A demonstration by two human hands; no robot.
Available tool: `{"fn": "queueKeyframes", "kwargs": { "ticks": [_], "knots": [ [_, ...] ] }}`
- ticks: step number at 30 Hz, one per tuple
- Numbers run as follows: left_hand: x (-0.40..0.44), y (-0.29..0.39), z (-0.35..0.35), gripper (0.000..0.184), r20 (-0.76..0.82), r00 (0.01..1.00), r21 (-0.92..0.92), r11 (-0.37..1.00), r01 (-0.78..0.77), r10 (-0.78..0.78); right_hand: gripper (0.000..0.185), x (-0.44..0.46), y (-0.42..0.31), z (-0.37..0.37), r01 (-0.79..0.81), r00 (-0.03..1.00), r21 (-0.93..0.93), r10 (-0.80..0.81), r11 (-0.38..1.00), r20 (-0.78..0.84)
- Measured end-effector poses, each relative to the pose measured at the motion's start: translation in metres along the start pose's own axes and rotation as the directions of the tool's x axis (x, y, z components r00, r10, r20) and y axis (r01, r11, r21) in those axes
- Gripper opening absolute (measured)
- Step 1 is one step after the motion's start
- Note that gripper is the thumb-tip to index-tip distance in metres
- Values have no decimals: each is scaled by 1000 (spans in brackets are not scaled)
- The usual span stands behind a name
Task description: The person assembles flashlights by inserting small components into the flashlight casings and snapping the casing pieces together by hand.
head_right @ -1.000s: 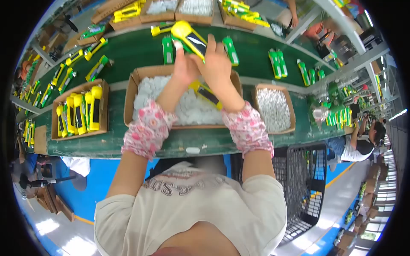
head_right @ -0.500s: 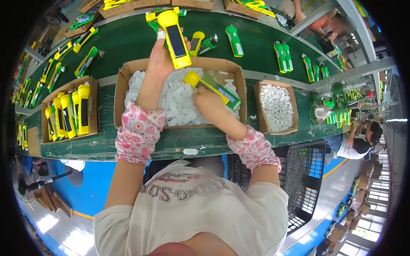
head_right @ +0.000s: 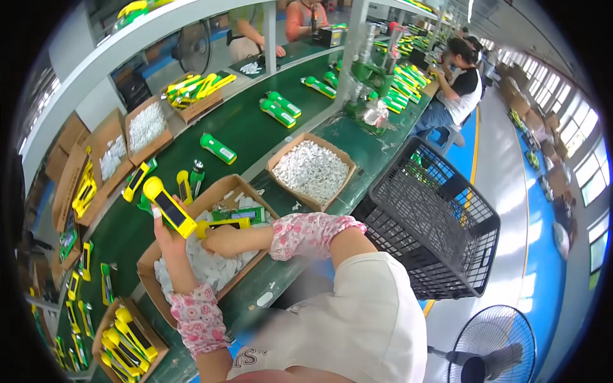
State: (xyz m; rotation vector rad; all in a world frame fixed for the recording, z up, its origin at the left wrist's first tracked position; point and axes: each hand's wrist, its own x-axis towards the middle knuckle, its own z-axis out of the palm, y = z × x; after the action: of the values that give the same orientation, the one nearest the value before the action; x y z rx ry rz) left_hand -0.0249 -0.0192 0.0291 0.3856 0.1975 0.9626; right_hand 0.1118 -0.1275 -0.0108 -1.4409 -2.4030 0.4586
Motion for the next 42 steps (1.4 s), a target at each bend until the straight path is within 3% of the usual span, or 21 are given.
{"fn": "queueKeyframes", "kwargs": {
  "ticks": [2, 4, 6, 8, 9, 10, 11, 12, 13, 14, 17, 23, 26, 29, 30, 33, 34, 37, 38, 42],
  "knots": [
    [1, 1, 1, 42, 16, 1000, 33, 999, 7, -7, 16, -3, -4, -4, 11, 999, 71, -7, 997, -51],
    [6, 2, -9, 40, 29, 1000, 68, 998, -13, 11, 16, -5, -4, -20, 47, 999, 260, -49, 964, 3],
    [5, 1, -6, 41, 164, 984, 76, 993, -86, 73, 14, -15, -21, -63, 43, 996, 434, -70, 900, 48],
    [3, -2, 3, 43, 216, 970, 77, 989, -127, 108, 13, -17, -22, -103, 191, 978, 583, -103, 790, -181],
    [8, -5, -2, 44, 203, 973, 79, 989, -127, 108, 15, -21, -39, -137, 75, 986, 598, 31, 798, -165],
    [7, -11, -20, 43, 95, 981, 164, 970, -181, 167, 11, -10, -27, -133, 168, 904, 434, 37, 885, -425],
    [14, -15, -28, 42, 335, 925, 116, 967, -229, 179, 12, -3, -31, -148, 118, 907, 632, 175, 766, -382],
    [7, -17, -2, 43, 272, 952, 65, 985, -162, 138, 13, 5, -40, -164, -54, 908, 706, 330, 707, -260],
    [1, -17, 12, 47, 238, 966, 104, 987, -126, 99, 13, 25, -15, -149, 205, 863, 575, 130, 792, -488],
    [-6, -16, 28, 50, 185, 978, 171, 977, -123, 91, 13, 36, -15, -149, 244, 852, 578, 113, 779, -511],
    [-16, -14, 38, 54, 274, 957, 239, 957, -164, 96, 16, 48, -14, -144, 153, 904, 570, 119, 807, -410],
    [-12, -15, 35, 56, 259, 954, 247, 944, -218, 153, 18, 44, -21, -142, 197, 900, 475, 34, 857, -435],
    [-8, -19, 28, 47, 271, 943, 286, 919, -271, 194, 24, 42, -16, -134, 194, 884, 334, -17, 922, -467],
    [-6, -20, 23, 46, 272, 946, 184, 955, -231, 176, 33, 29, -22, -138, 229, 710, -162, -279, 960, -646],
    [-11, -23, 32, 37, 245, 951, 126, 967, -224, 188, 47, 25, -22, -137, 142, 680, -211, -251, 967, -689],
    [-15, -19, 43, 34, 115, 983, 18, 989, -147, 144, 51, 10, -8, -112, -71, 824, 146, 141, 987, -549],
    [-19, -19, 48, 31, 107, 986, -2, 992, -130, 129, 50, 8, 3, -105, -139, 902, 204, 209, 969, -379],
    [0, -32, 19, 27, -73, 979, 146, 973, -178, 190, 46, 9, 17, -101, -177, 947, 266, 237, 948, -216],
    [5, -35, 12, 23, -147, 972, 119, 978, -169, 185, 41, 8, 15, -102, -169, 935, 323, 255, 931, -246],
    [-8, -31, 28, 22, -137, 980, 32, 990, -140, 143, 32, 19, 21, -89, 7, 849, 429, 221, 903, -480]
  ]
}}
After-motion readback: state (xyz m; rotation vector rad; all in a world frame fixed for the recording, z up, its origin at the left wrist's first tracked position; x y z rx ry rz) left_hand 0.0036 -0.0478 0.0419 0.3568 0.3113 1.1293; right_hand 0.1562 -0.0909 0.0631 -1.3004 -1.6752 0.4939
